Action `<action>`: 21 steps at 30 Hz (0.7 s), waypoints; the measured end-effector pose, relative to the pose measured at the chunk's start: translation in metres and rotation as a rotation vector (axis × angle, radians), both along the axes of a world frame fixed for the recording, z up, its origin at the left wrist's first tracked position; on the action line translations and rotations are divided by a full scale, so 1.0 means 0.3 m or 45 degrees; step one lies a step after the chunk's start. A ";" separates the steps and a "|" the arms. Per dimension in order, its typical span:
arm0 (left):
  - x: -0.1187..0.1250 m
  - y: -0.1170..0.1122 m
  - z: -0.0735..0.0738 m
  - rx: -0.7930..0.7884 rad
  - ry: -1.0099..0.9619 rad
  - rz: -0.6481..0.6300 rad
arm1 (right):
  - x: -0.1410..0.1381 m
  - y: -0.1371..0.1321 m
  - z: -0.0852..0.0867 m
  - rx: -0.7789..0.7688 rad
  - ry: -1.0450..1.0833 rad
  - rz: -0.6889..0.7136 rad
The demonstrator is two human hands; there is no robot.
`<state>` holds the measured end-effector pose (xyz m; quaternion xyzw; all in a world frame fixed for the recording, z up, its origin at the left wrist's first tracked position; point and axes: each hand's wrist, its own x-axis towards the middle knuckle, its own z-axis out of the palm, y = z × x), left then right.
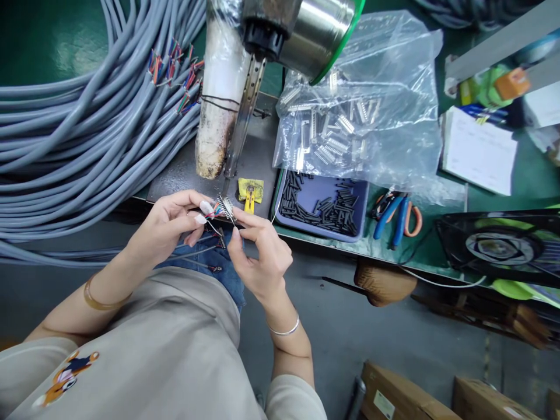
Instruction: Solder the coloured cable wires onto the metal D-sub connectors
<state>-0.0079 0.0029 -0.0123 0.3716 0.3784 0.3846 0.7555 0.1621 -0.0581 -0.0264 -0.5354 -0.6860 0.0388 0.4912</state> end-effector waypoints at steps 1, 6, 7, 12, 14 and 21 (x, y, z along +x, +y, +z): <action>-0.003 0.001 -0.001 -0.013 -0.040 -0.009 | -0.001 -0.002 0.004 0.011 -0.019 -0.005; -0.020 0.003 0.001 -0.062 -0.172 -0.054 | -0.007 -0.023 0.027 0.145 -0.193 -0.004; -0.023 0.003 0.002 -0.068 -0.184 -0.068 | -0.007 -0.028 0.030 0.171 -0.226 0.010; -0.039 0.001 0.003 -0.059 -0.225 -0.121 | -0.006 -0.039 0.036 0.254 -0.290 0.078; -0.043 0.001 0.001 -0.047 -0.228 -0.116 | -0.006 -0.037 0.035 0.264 -0.303 0.062; -0.040 -0.009 -0.015 0.004 -0.186 -0.114 | 0.000 -0.031 0.025 0.239 -0.317 0.013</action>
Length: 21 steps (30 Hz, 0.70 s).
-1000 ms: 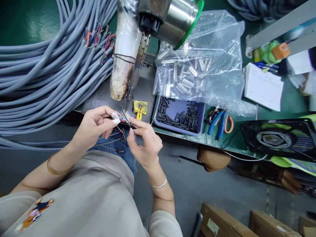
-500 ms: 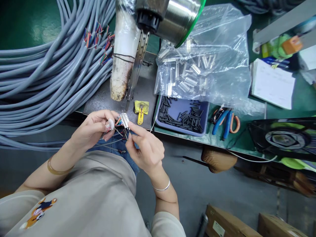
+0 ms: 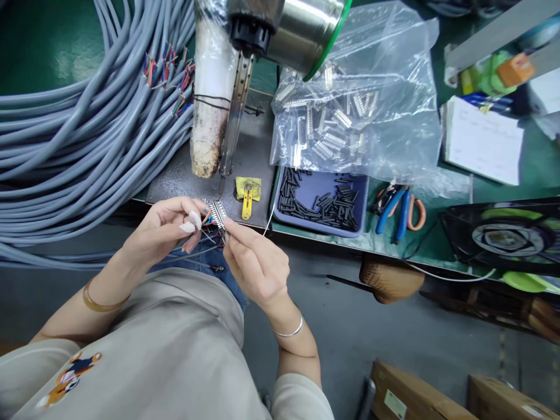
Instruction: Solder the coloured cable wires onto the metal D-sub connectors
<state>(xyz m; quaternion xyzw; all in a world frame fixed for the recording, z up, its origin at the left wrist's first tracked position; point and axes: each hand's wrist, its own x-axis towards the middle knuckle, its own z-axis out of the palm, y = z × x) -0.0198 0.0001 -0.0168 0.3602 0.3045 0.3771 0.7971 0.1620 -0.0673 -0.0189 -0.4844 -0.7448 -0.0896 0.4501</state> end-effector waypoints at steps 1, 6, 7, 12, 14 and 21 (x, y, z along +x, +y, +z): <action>0.002 -0.002 -0.003 0.000 0.030 -0.002 | 0.001 0.001 -0.001 -0.018 0.011 -0.009; 0.016 -0.008 -0.010 -0.011 0.121 -0.012 | 0.000 0.010 -0.006 -0.102 0.128 -0.051; 0.018 -0.008 -0.009 -0.014 0.110 -0.004 | 0.000 0.012 -0.006 -0.114 0.148 -0.061; 0.014 -0.010 -0.017 0.020 -0.003 -0.019 | 0.003 0.018 -0.014 -0.134 0.193 -0.096; 0.011 -0.012 -0.024 0.034 -0.020 -0.032 | 0.005 0.017 -0.017 -0.149 0.198 -0.107; 0.014 -0.011 -0.034 0.081 -0.064 -0.018 | 0.009 0.017 -0.021 -0.129 0.163 -0.111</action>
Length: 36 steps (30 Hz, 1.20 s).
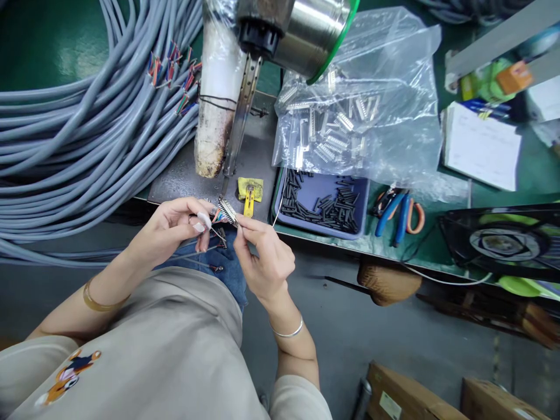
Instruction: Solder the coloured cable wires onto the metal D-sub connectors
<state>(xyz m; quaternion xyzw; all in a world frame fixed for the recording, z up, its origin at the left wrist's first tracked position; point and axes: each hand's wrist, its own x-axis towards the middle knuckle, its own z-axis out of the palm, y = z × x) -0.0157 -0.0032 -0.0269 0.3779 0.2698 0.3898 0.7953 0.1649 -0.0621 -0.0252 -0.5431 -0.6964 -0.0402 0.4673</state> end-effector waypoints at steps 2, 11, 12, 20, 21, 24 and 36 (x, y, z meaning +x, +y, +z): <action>0.001 -0.001 -0.001 0.027 -0.014 0.011 | -0.001 0.000 0.001 0.016 -0.024 -0.008; -0.009 -0.012 -0.001 0.120 0.060 0.030 | -0.003 -0.005 0.003 0.050 -0.070 0.005; -0.009 -0.013 -0.002 0.115 0.055 0.031 | -0.003 -0.004 0.002 0.049 -0.066 0.002; -0.011 -0.007 0.003 0.117 0.044 -0.037 | 0.010 -0.009 0.000 -0.004 0.087 0.010; -0.012 -0.008 0.006 0.128 0.056 -0.049 | 0.013 -0.014 0.009 -0.003 0.121 0.032; -0.011 -0.014 0.014 0.160 0.113 -0.087 | 0.014 -0.033 0.054 -0.040 0.116 0.178; -0.007 -0.027 0.013 0.272 0.202 0.033 | -0.005 -0.057 0.076 -0.007 -0.279 0.476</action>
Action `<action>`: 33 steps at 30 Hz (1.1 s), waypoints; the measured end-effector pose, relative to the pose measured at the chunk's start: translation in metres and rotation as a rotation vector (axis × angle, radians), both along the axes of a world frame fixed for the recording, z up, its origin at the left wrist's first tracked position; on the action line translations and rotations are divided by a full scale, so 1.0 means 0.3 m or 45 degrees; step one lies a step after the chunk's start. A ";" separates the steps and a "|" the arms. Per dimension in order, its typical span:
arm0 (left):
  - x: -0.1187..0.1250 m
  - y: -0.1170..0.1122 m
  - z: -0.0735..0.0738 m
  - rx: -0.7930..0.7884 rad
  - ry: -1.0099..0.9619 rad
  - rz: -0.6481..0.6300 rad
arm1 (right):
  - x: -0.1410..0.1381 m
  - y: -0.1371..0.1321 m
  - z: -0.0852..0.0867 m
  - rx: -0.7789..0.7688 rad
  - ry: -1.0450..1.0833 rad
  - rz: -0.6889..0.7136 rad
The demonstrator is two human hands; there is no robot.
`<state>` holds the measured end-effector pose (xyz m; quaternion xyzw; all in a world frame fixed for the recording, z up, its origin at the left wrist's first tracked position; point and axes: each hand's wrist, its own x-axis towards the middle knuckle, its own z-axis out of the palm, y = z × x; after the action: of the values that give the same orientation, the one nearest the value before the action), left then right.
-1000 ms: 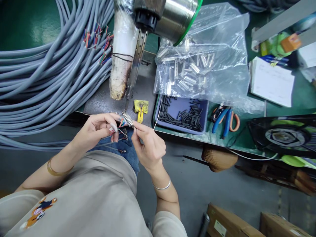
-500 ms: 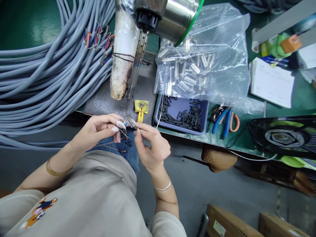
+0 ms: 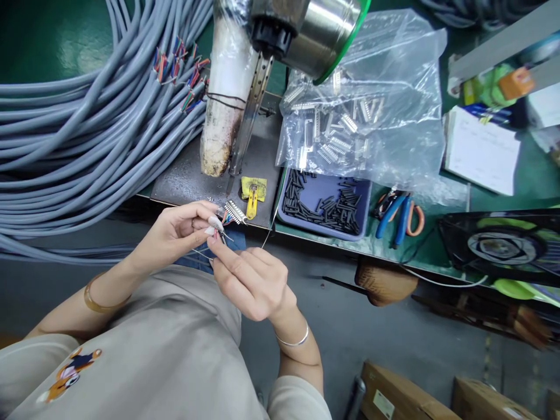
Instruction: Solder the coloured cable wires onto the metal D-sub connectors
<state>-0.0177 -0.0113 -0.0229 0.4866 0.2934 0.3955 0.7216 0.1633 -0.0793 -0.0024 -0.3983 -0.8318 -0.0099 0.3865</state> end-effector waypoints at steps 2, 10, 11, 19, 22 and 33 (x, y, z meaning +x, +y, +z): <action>0.000 -0.002 0.003 -0.011 -0.015 -0.004 | 0.006 -0.004 0.004 0.022 -0.033 0.020; 0.000 0.000 0.006 -0.017 0.006 0.014 | 0.025 0.003 0.017 0.054 -0.131 0.036; 0.000 0.001 0.007 -0.041 0.007 0.009 | 0.030 0.004 0.011 0.062 -0.107 0.017; 0.021 0.001 0.025 -0.124 -0.022 0.074 | 0.036 0.022 -0.031 0.107 0.197 -0.298; 0.034 0.003 0.023 -0.093 0.028 0.160 | 0.017 0.048 -0.032 0.068 0.173 -0.418; 0.088 0.012 0.011 0.382 0.381 0.612 | -0.039 0.097 -0.055 -0.017 0.265 -0.493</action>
<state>0.0088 -0.0078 -0.0196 0.5571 0.4413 0.5174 0.4767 0.1517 -0.0501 -0.0188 -0.5521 -0.6954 -0.0373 0.4585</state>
